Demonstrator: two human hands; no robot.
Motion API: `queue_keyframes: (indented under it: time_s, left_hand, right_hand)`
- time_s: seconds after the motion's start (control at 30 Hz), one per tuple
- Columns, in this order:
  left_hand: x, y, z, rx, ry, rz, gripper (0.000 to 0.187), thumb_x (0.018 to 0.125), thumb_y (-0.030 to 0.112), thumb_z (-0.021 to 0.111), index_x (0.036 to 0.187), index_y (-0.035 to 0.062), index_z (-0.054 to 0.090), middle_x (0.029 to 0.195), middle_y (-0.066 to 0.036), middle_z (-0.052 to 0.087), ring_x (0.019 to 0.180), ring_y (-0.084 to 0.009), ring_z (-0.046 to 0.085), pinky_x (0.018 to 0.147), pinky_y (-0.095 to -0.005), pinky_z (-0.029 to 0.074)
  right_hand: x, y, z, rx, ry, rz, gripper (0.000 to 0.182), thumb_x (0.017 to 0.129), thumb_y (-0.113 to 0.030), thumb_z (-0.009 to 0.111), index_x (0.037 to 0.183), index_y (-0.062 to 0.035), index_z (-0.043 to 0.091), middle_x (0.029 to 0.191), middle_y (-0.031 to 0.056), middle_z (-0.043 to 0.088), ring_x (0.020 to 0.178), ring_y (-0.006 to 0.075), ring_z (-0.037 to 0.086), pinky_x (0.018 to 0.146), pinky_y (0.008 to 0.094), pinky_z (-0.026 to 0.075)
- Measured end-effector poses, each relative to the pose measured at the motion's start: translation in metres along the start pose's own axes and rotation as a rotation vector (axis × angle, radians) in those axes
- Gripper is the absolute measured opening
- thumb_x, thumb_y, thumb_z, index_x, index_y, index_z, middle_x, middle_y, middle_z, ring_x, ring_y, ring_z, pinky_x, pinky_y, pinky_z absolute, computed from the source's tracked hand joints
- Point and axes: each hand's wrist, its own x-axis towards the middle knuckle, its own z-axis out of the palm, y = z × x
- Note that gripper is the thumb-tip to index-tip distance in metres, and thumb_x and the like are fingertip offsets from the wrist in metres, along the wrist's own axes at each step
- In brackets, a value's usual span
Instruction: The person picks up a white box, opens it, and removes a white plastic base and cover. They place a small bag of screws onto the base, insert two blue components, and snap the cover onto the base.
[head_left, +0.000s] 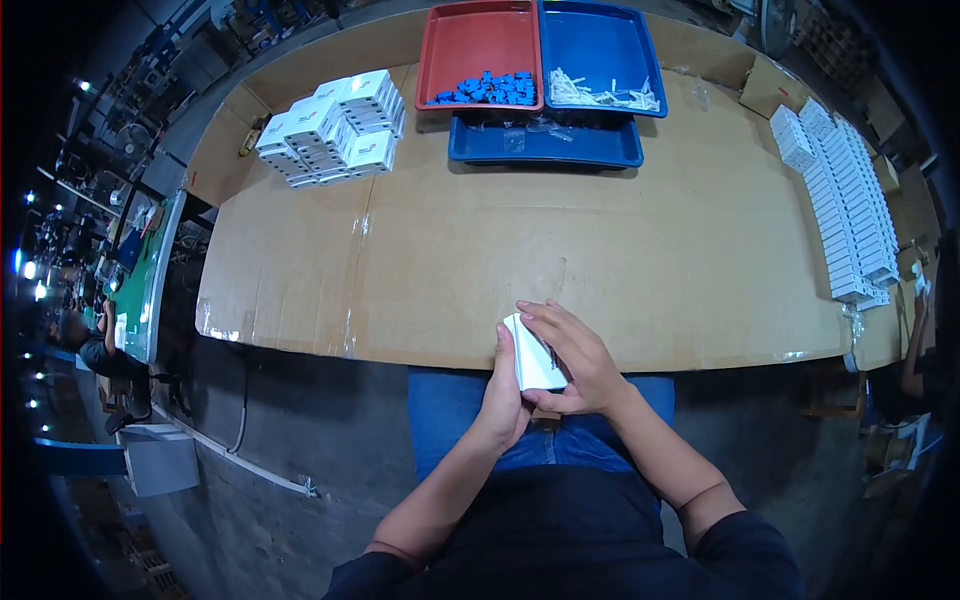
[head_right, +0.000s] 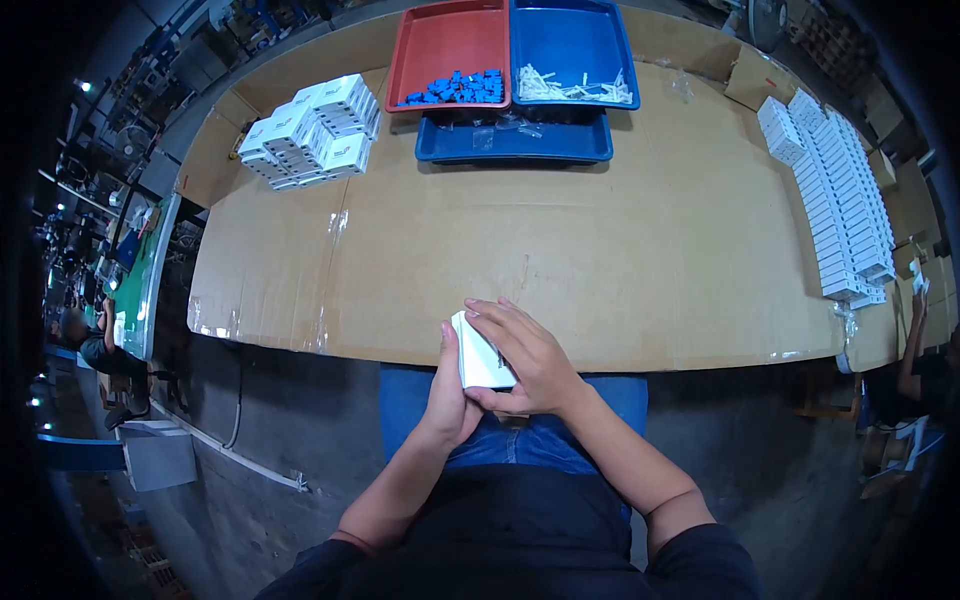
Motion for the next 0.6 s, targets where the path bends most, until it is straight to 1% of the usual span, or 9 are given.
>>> queue_keyframes:
  time_s: [0.03,0.07,0.13,0.17,0.23,0.33,0.47,0.57,0.6]
  left_hand:
    - [0.001,-0.001,-0.002,-0.023,0.013,0.003,0.071,0.109,0.064,0.024,0.152,0.0088,0.040,0.140,-0.013,0.057,0.128,-0.0242,0.060,0.104,-0.0394,0.053]
    - [0.001,-0.001,-0.003,-0.046,0.027,0.007,0.069,0.110,0.062,0.026,0.153,0.0093,0.039,0.141,-0.013,0.056,0.130,-0.0249,0.058,0.106,-0.0408,0.052]
    - [0.001,-0.002,-0.005,-0.064,0.035,0.006,0.069,0.110,0.061,0.028,0.153,0.0091,0.039,0.141,-0.012,0.057,0.129,-0.0244,0.058,0.105,-0.0404,0.052]
    - [0.000,-0.003,-0.006,-0.084,0.040,0.006,0.068,0.110,0.061,0.029,0.152,0.0090,0.040,0.140,-0.012,0.057,0.129,-0.0238,0.058,0.105,-0.0400,0.052]
    - [0.001,-0.004,-0.008,-0.082,0.050,0.000,0.067,0.110,0.060,0.030,0.151,0.0087,0.041,0.139,-0.011,0.057,0.128,-0.0232,0.059,0.105,-0.0395,0.052]
    - [0.004,-0.008,-0.013,-0.099,0.051,0.000,0.065,0.110,0.059,0.031,0.149,0.0083,0.044,0.138,-0.011,0.058,0.127,-0.0223,0.060,0.104,-0.0386,0.052]
    - [0.005,-0.009,-0.015,-0.112,0.021,0.004,0.063,0.111,0.058,0.032,0.147,0.0085,0.046,0.135,-0.010,0.060,0.125,-0.0215,0.060,0.104,-0.0375,0.052]
    - [0.005,-0.008,-0.014,-0.096,0.026,0.032,0.064,0.110,0.059,0.033,0.146,0.0080,0.047,0.133,-0.009,0.061,0.122,-0.0214,0.062,0.102,-0.0380,0.053]
    - [0.004,-0.007,-0.014,-0.097,0.028,0.033,0.064,0.110,0.059,0.033,0.146,0.0080,0.047,0.133,-0.009,0.061,0.122,-0.0214,0.062,0.102,-0.0380,0.053]
  right_hand:
    - [0.000,0.001,0.003,0.017,0.014,-0.002,0.084,0.080,-0.046,0.080,0.141,0.0061,0.057,0.142,0.0274,0.058,0.131,0.0425,0.059,0.114,0.0581,0.042]
    - [0.000,0.002,0.004,0.019,0.015,-0.003,0.084,0.080,-0.046,0.080,0.141,0.0061,0.057,0.142,0.0274,0.058,0.131,0.0425,0.059,0.114,0.0581,0.042]
    - [0.000,0.002,0.006,-0.020,0.018,-0.048,0.081,0.084,-0.047,0.077,0.140,0.0091,0.056,0.141,0.0306,0.058,0.129,0.0442,0.060,0.112,0.0565,0.045]
    - [-0.001,0.002,0.007,-0.019,0.019,-0.045,0.081,0.084,-0.047,0.077,0.140,0.0091,0.056,0.141,0.0306,0.058,0.129,0.0442,0.060,0.112,0.0565,0.045]
    - [-0.001,0.002,0.009,-0.039,0.074,-0.097,0.079,0.081,-0.041,0.082,0.135,0.0101,0.058,0.139,0.0302,0.059,0.127,0.0449,0.061,0.110,0.0541,0.048]
    - [0.001,0.004,0.009,-0.051,0.075,-0.125,0.078,0.082,-0.042,0.081,0.134,0.0125,0.058,0.137,0.0320,0.059,0.125,0.0471,0.061,0.108,0.0534,0.049]
    - [-0.001,0.005,0.011,-0.055,0.082,-0.139,0.078,0.083,-0.043,0.080,0.133,0.0128,0.059,0.137,0.0322,0.059,0.125,0.0475,0.061,0.107,0.0533,0.050]
    - [-0.003,0.009,0.015,-0.001,0.103,-0.136,0.078,0.083,-0.043,0.080,0.133,0.0126,0.059,0.137,0.0323,0.059,0.124,0.0474,0.062,0.106,0.0527,0.050]
    - [-0.003,0.010,0.015,0.013,0.094,-0.124,0.078,0.086,-0.044,0.078,0.135,0.0119,0.058,0.138,0.0325,0.058,0.125,0.0464,0.062,0.107,0.0508,0.050]
